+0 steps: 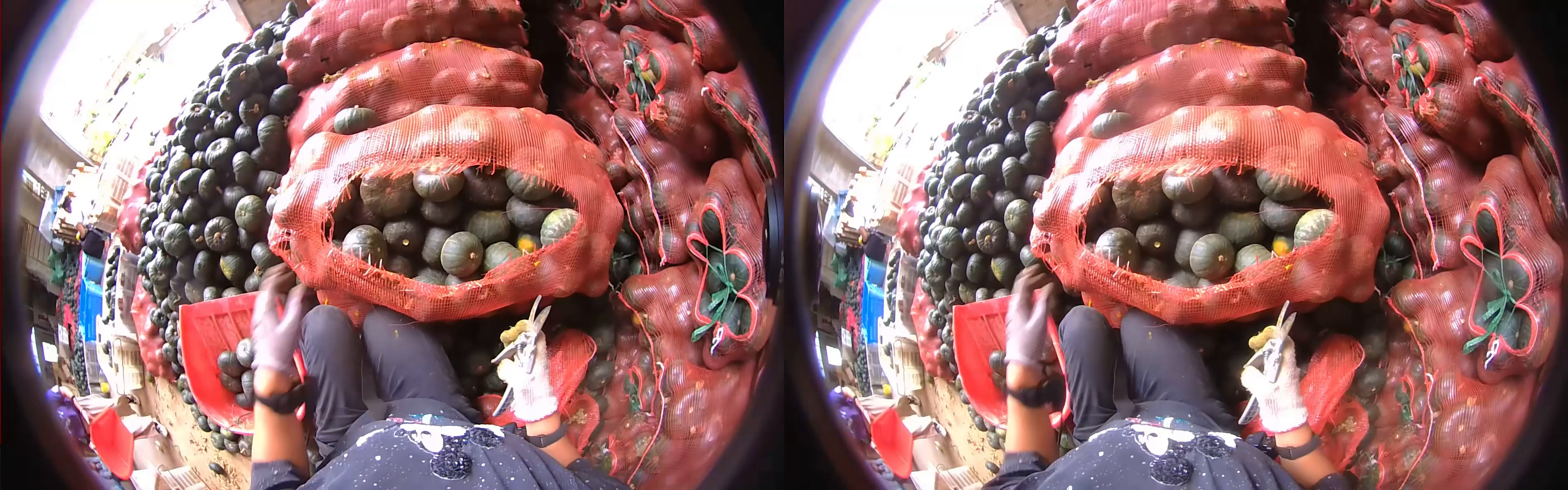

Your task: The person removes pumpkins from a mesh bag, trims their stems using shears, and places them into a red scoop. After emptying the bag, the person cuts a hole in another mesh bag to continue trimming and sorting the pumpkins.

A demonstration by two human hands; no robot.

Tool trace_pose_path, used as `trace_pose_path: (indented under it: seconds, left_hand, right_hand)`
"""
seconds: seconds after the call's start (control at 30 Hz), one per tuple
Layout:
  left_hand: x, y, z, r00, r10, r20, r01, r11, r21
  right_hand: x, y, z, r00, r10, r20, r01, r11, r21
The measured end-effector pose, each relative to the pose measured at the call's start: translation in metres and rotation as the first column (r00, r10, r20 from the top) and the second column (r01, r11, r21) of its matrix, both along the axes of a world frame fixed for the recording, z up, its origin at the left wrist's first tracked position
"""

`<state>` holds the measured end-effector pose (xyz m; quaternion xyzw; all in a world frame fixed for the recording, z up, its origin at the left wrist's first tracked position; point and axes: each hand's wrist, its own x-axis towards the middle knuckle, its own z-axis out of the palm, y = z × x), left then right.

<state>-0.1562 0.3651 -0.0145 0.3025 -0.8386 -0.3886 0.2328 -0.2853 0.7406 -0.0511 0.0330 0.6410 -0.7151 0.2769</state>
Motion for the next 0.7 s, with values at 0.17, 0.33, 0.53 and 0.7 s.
trace_pose_path:
  seconds: [0.17,0.33,0.53,0.7]
  left_hand:
    - [-0.163,0.096,-0.031,0.890,-0.393,0.232,0.396,0.918,0.033]
    - [-0.187,0.146,-0.066,0.969,-0.230,0.093,0.221,0.970,0.097]
    - [-0.100,0.116,-0.020,0.833,-0.157,-0.530,0.553,0.218,0.804]
    - [-0.049,0.112,-0.022,0.831,-0.424,-0.360,0.493,0.260,0.831]
  right_hand:
    - [0.010,-0.006,-0.002,0.969,0.126,-0.212,-0.086,0.979,0.185]
    - [0.023,0.005,-0.019,0.971,0.122,-0.205,-0.080,0.976,0.203]
    - [0.023,-0.003,-0.010,0.846,0.202,-0.493,-0.002,0.926,0.377]
    - [-0.016,-0.028,0.024,0.280,0.560,-0.780,-0.001,0.812,0.583]
